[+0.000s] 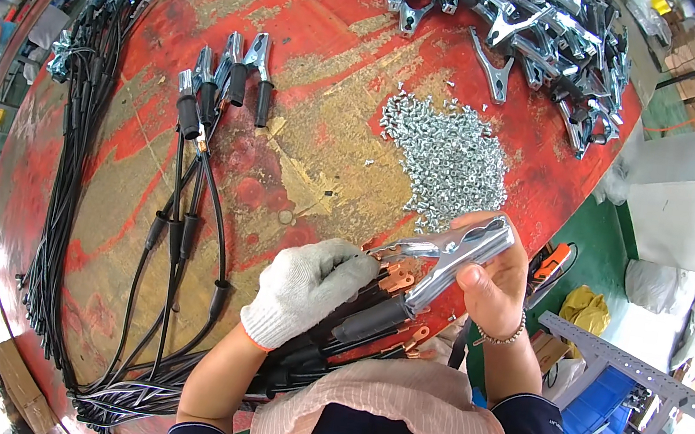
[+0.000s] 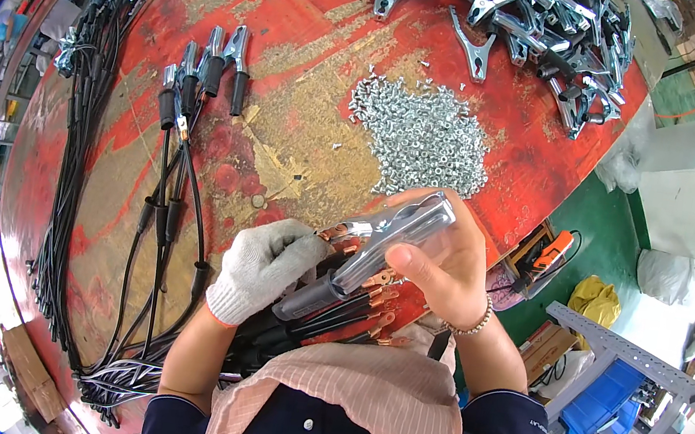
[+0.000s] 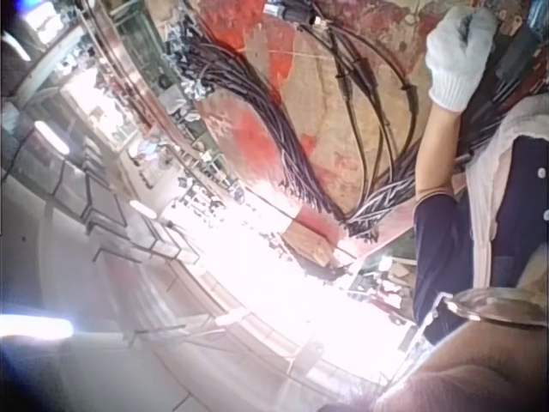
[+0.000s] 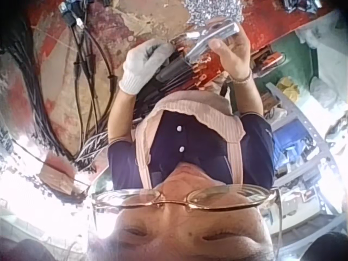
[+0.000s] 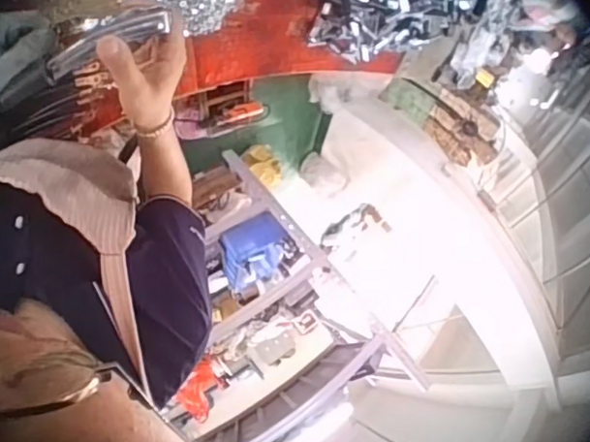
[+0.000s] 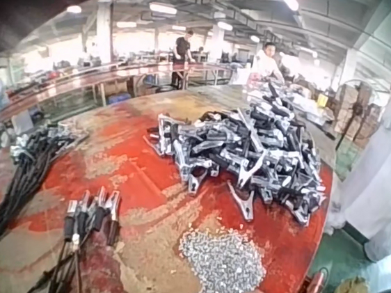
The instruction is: The person is assembling jumper cables by attaching metal clamps to the ends of heavy-duty wires.
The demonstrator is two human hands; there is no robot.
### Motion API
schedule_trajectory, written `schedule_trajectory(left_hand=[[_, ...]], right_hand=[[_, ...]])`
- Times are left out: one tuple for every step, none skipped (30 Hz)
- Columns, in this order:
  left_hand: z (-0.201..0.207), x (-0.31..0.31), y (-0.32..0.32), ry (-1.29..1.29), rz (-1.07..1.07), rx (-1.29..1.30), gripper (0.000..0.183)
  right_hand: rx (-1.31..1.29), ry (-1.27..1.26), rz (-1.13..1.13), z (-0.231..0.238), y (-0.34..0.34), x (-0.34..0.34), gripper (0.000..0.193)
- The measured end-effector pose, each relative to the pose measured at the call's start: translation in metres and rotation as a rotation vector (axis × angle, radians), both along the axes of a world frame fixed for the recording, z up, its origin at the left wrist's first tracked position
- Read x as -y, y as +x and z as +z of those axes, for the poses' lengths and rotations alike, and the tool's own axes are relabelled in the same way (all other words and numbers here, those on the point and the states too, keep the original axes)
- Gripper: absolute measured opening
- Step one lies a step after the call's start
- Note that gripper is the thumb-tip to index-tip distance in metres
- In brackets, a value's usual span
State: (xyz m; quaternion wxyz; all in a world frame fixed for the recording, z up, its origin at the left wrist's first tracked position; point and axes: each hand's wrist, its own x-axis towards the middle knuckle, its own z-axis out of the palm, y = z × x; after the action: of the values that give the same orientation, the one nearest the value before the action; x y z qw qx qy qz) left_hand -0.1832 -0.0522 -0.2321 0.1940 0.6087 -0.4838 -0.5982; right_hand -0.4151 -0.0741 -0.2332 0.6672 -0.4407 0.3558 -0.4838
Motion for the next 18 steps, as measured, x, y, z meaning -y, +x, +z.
schedule_trajectory(left_hand=[[0.0,0.0,0.0,-0.005,-0.004,0.003,0.029],[0.0,0.0,0.0,-0.011,-0.009,0.006,0.029],[0.0,0.0,0.0,-0.016,-0.013,0.009,0.028],[0.001,0.001,0.0,-0.008,-0.013,0.013,0.028],[0.002,0.001,-0.001,-0.001,-0.012,0.018,0.028],[0.002,0.001,-0.001,0.007,-0.012,0.022,0.028],[0.0,0.001,-0.001,-0.007,-0.023,0.037,0.028],[-0.003,0.0,0.0,-0.021,-0.034,0.052,0.027],[-0.006,0.0,0.0,-0.035,-0.045,0.066,0.027],[-0.007,-0.001,-0.002,-0.114,-0.012,-0.004,0.026],[-0.008,-0.003,-0.006,-0.193,0.022,-0.075,0.025],[-0.009,-0.003,-0.007,-0.272,0.058,-0.146,0.024],[-0.007,-0.001,-0.007,-0.24,0.048,-0.148,0.026],[-0.004,0.001,-0.006,-0.207,0.04,-0.151,0.028],[-0.001,0.004,-0.004,-0.174,0.032,-0.153,0.03],[0.002,0.006,-0.003,-0.146,0.02,-0.154,0.032],[0.0,0.006,-0.002,-0.124,0.063,-0.125,0.032],[-0.005,0.006,-0.001,-0.101,0.106,-0.101,0.032]], right_hand=[[0.004,0.006,0.013,-0.001,-0.001,0.0,0.05],[0.007,0.012,0.025,-0.001,-0.004,0.001,0.05],[0.011,0.019,0.038,-0.002,-0.005,0.001,0.05],[0.01,0.017,0.037,-0.002,-0.005,0.001,0.051],[0.008,0.015,0.036,-0.002,-0.006,0.002,0.051],[0.007,0.013,0.035,-0.002,-0.006,0.002,0.051],[0.008,0.002,0.041,-0.002,-0.006,0.002,0.051],[0.01,-0.01,0.047,-0.003,-0.005,0.002,0.051],[0.011,-0.021,0.053,-0.003,-0.005,0.003,0.051],[0.01,-0.023,0.064,-0.002,-0.004,0.003,0.051],[0.01,-0.025,0.075,-0.001,-0.002,0.004,0.051],[0.009,-0.027,0.086,0.0,-0.001,0.005,0.051],[0.003,-0.031,0.11,0.001,-0.001,0.009,0.05],[-0.003,-0.034,0.135,0.0,-0.002,0.015,0.048],[-0.009,-0.037,0.16,-0.003,-0.003,0.021,0.047],[-0.001,0.002,0.112,-0.019,-0.005,0.03,0.037],[-0.173,-0.102,0.12,-0.025,0.0,0.046,0.033],[-0.348,-0.205,0.127,-0.027,0.009,0.067,0.029]])
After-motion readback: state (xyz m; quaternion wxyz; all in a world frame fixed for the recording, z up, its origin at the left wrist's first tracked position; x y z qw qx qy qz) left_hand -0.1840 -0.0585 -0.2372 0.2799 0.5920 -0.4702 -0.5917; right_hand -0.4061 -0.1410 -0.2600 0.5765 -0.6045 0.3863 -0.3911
